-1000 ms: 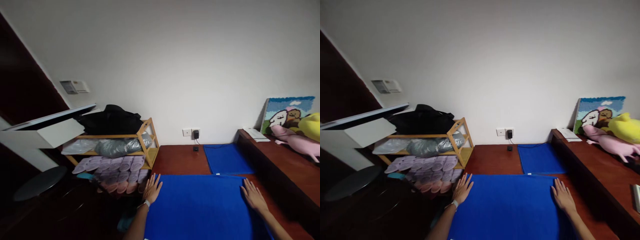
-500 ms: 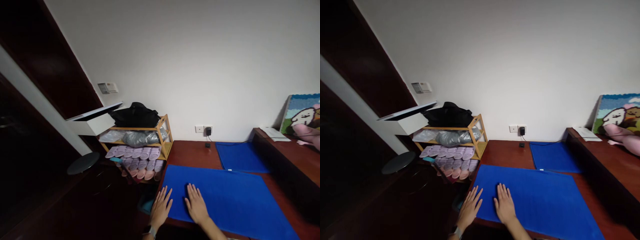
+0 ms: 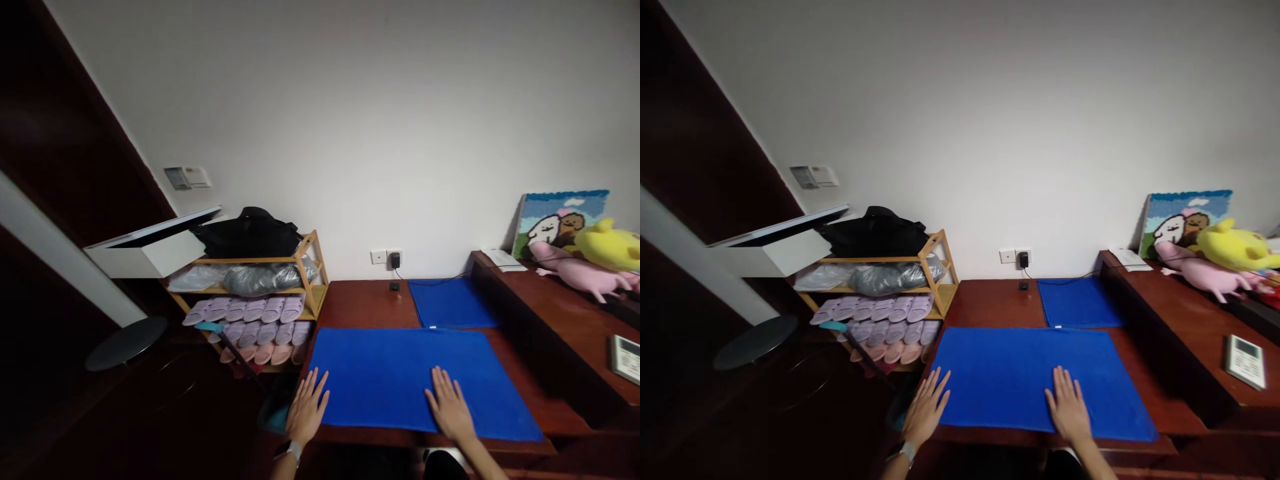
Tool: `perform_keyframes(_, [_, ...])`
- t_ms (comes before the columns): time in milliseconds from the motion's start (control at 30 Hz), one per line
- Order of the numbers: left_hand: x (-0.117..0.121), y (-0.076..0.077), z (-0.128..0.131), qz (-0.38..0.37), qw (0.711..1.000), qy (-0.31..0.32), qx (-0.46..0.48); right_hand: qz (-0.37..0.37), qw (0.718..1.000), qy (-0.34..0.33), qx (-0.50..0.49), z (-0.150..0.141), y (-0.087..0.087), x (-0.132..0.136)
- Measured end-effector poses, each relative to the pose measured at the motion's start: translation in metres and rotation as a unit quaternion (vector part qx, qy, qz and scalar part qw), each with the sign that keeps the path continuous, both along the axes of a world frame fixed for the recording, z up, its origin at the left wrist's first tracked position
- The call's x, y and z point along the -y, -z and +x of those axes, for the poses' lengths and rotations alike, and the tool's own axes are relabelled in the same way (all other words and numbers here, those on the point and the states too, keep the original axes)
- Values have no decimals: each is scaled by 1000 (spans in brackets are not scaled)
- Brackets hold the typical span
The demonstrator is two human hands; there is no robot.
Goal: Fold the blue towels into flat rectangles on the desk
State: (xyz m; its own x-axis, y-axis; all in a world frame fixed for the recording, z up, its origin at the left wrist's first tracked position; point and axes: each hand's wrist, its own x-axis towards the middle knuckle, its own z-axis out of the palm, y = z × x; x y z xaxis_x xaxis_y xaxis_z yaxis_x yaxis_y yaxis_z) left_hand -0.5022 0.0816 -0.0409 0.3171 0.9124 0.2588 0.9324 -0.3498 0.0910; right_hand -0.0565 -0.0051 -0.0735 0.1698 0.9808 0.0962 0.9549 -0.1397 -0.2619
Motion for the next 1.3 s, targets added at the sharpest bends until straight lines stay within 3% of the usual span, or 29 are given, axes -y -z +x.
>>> perform_keyframes(100, [-3, 0, 0, -5, 1000, -1, 3, 19, 997, 60, 53, 102, 27, 30])
perform_keyframes(200, [-5, 0, -1, -16, 1000, -2, 0, 16, 995, 73, 67, 175, 41, 54])
perform_keyframes(267, [-7, 0, -2, -23, 1000, -3, -3, 6, 995, 77, 67, 202, 44, 62])
perform_keyframes(367, [-9, 0, -2, -41, 999, -10, -11, 0, 993, 104, 63, 208, 38, 62])
perform_keyframes(500, [-7, 1, -2, -84, 995, -36, -27, 33, 991, 129, 30, 156, 11, 34])
perform_keyframes(733, [3, 3, -6, -58, 997, -30, -31, 26, 992, -75, -100, -39, -63, -51])
perform_keyframes(867, [2, 8, -7, -39, 998, -29, -32, -16, 975, -176, -137, -125, -70, -87])
perform_keyframes(967, [1, 11, -7, -30, 999, -32, -25, -27, 974, -181, -133, -134, -58, -91])
perform_keyframes(1033, [1, 13, -7, -24, 999, -31, -18, -21, 982, -150, -116, -107, -47, -81])
perform_keyframes(1100, [1, 12, -7, -18, 999, -29, -12, -6, 990, -107, -90, -57, -32, -62])
perform_keyframes(1200, [0, 11, -6, -20, 999, -27, -11, 17, 999, -17, -42, 47, -6, -27])
perform_keyframes(1300, [-2, 10, -5, -30, 999, -28, -15, -10, 997, 72, 8, 152, 13, -1])
